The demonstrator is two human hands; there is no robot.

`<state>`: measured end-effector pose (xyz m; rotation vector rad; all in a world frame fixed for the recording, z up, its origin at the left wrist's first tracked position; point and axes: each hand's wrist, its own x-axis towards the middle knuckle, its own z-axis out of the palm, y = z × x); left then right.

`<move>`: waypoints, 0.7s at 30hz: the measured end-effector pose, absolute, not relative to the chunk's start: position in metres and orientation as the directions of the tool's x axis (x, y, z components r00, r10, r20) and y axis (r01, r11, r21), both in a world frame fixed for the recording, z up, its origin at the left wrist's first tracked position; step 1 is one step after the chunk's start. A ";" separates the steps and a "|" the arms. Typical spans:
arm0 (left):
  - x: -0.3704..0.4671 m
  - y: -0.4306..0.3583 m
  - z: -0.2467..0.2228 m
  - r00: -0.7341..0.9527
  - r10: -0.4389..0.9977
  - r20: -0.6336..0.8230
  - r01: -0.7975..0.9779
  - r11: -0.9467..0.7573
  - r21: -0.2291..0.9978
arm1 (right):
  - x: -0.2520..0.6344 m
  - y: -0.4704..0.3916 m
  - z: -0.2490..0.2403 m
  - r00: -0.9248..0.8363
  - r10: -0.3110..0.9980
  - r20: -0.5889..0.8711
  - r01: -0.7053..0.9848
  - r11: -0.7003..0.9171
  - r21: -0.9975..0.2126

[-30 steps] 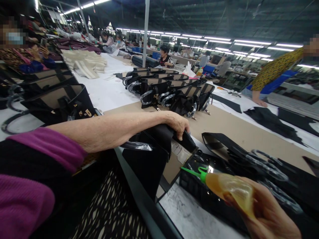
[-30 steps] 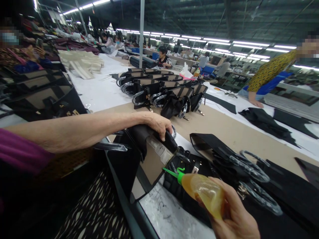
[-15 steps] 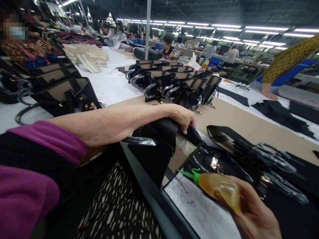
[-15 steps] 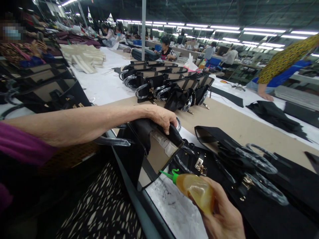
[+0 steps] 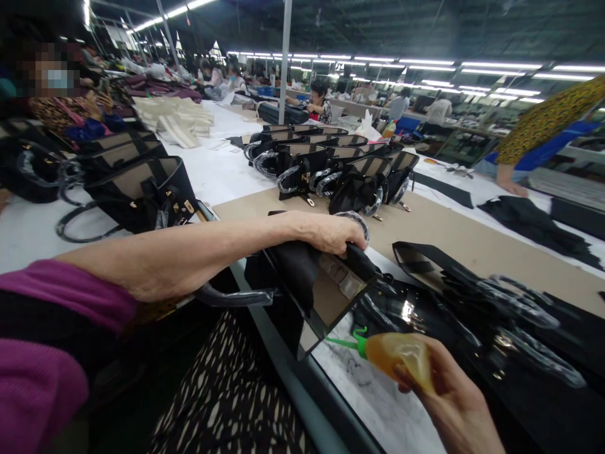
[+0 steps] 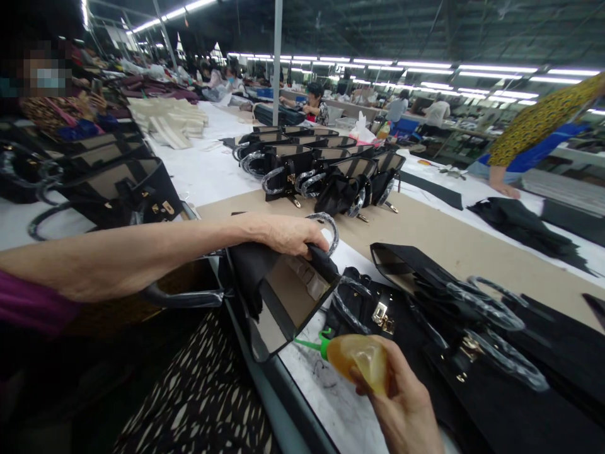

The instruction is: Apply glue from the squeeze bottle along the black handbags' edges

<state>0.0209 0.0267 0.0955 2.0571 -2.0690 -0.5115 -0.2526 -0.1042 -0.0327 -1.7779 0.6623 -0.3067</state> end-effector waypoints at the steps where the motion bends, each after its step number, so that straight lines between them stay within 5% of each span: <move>1: 0.020 0.033 0.097 -0.010 -0.995 -0.104 -0.935 -0.028 0.355 | -0.251 -0.101 -0.029 0.806 -0.575 -0.144 -0.271 -0.142 -0.952; 9: 0.016 0.082 0.128 0.161 -0.987 0.021 -0.942 -0.147 0.302 | -0.237 -0.097 0.001 0.743 -0.632 -0.220 -0.204 0.100 -0.974; 15: 0.000 0.103 0.098 0.347 -0.923 0.163 -0.936 -0.352 -0.002 | -0.214 -0.103 -0.009 0.755 -0.653 -0.054 -0.123 -0.060 -0.991; 21: -0.012 0.124 0.055 0.455 -0.875 0.163 -0.889 -0.457 0.026 | -0.191 -0.107 -0.031 0.773 -0.629 0.082 -0.125 -0.277 -0.953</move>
